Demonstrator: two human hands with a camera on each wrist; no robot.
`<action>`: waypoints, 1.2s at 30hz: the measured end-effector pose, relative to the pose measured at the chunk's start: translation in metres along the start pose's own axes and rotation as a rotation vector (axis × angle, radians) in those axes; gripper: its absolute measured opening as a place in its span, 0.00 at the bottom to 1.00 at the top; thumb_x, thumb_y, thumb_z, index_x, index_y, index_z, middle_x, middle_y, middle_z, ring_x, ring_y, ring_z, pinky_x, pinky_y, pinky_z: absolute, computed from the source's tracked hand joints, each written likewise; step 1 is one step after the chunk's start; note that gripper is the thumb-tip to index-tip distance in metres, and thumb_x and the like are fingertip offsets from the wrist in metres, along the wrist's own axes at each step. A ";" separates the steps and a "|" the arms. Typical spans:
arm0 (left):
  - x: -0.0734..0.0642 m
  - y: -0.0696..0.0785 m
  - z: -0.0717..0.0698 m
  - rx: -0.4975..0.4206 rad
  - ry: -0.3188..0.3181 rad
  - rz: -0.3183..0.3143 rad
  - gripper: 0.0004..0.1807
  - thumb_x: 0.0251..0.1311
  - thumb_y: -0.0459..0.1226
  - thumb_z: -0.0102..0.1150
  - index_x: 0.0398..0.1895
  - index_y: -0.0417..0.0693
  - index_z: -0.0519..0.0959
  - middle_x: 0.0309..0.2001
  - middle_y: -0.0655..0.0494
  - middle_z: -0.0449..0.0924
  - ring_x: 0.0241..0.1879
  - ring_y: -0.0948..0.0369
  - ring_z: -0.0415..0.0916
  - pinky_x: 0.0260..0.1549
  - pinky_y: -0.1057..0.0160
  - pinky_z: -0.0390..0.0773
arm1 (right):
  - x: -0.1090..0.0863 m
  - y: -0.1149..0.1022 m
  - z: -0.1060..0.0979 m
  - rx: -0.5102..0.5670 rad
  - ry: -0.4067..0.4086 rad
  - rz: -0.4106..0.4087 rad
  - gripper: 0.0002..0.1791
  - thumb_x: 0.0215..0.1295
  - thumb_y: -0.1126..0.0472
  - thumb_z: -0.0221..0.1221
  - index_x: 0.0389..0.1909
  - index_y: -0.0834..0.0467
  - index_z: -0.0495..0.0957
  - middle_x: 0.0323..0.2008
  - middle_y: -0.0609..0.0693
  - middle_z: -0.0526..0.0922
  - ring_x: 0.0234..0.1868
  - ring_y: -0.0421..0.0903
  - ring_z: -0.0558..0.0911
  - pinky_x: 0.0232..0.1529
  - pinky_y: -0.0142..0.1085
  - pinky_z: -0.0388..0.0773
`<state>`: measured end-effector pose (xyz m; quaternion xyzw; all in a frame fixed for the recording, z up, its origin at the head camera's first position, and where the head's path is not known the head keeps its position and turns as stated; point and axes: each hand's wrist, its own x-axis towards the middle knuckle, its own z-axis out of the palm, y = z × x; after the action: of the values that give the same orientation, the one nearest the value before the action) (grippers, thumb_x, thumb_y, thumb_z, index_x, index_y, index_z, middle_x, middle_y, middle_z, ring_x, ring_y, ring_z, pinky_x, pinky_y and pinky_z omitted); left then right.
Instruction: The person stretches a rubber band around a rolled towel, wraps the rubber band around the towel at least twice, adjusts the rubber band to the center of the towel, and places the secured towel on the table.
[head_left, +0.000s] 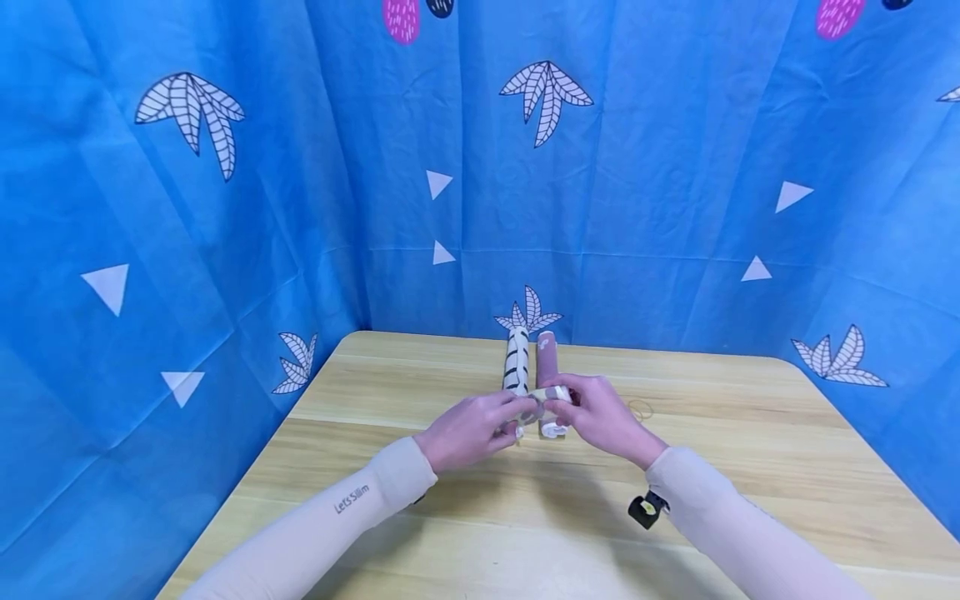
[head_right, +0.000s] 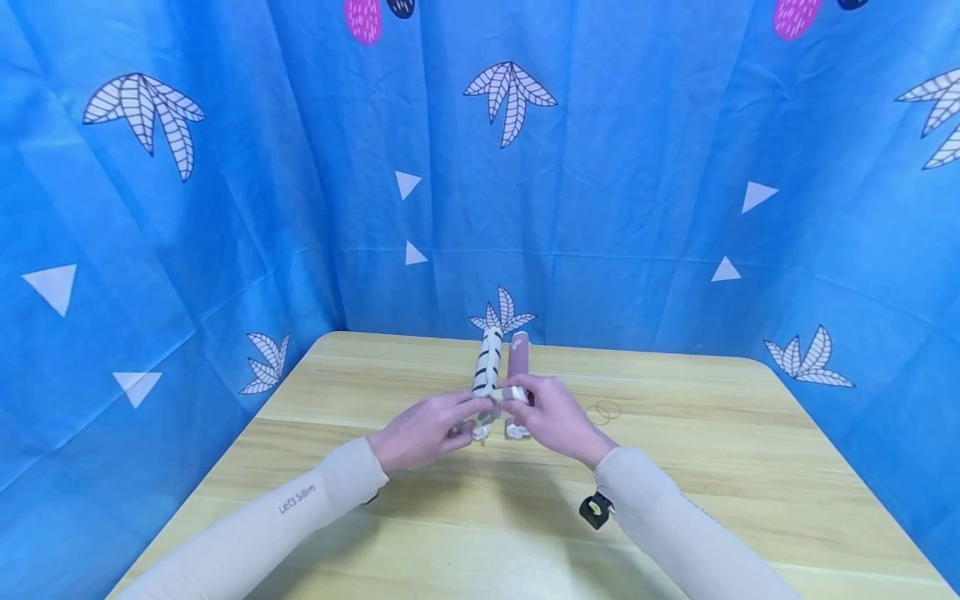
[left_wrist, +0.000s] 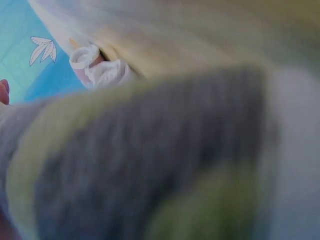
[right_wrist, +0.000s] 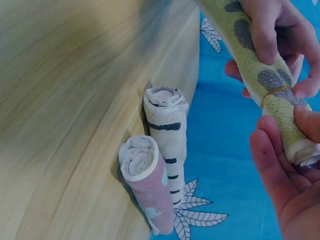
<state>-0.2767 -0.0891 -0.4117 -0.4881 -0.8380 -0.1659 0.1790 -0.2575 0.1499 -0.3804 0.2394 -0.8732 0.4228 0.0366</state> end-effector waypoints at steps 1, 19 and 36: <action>0.000 0.001 -0.001 0.043 0.012 0.022 0.22 0.65 0.34 0.61 0.62 0.60 0.75 0.50 0.57 0.83 0.33 0.68 0.81 0.34 0.78 0.78 | 0.000 -0.001 0.000 0.007 0.003 0.008 0.15 0.69 0.63 0.62 0.55 0.59 0.81 0.31 0.51 0.86 0.26 0.44 0.84 0.24 0.36 0.80; -0.003 0.006 0.013 0.267 0.026 0.015 0.11 0.63 0.39 0.65 0.47 0.55 0.78 0.40 0.54 0.79 0.28 0.66 0.75 0.27 0.76 0.76 | 0.005 0.002 0.006 0.106 -0.002 0.101 0.09 0.67 0.66 0.61 0.47 0.60 0.84 0.32 0.53 0.86 0.28 0.59 0.85 0.24 0.35 0.79; -0.008 -0.005 0.012 -0.007 0.033 -0.141 0.15 0.62 0.41 0.66 0.50 0.55 0.76 0.40 0.64 0.77 0.31 0.70 0.75 0.31 0.77 0.77 | 0.002 0.007 -0.012 0.260 0.023 0.232 0.18 0.68 0.54 0.64 0.52 0.62 0.83 0.37 0.55 0.87 0.29 0.49 0.86 0.38 0.41 0.85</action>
<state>-0.2794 -0.0925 -0.4263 -0.4258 -0.8666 -0.1891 0.1787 -0.2638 0.1620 -0.3771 0.1348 -0.8325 0.5363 -0.0336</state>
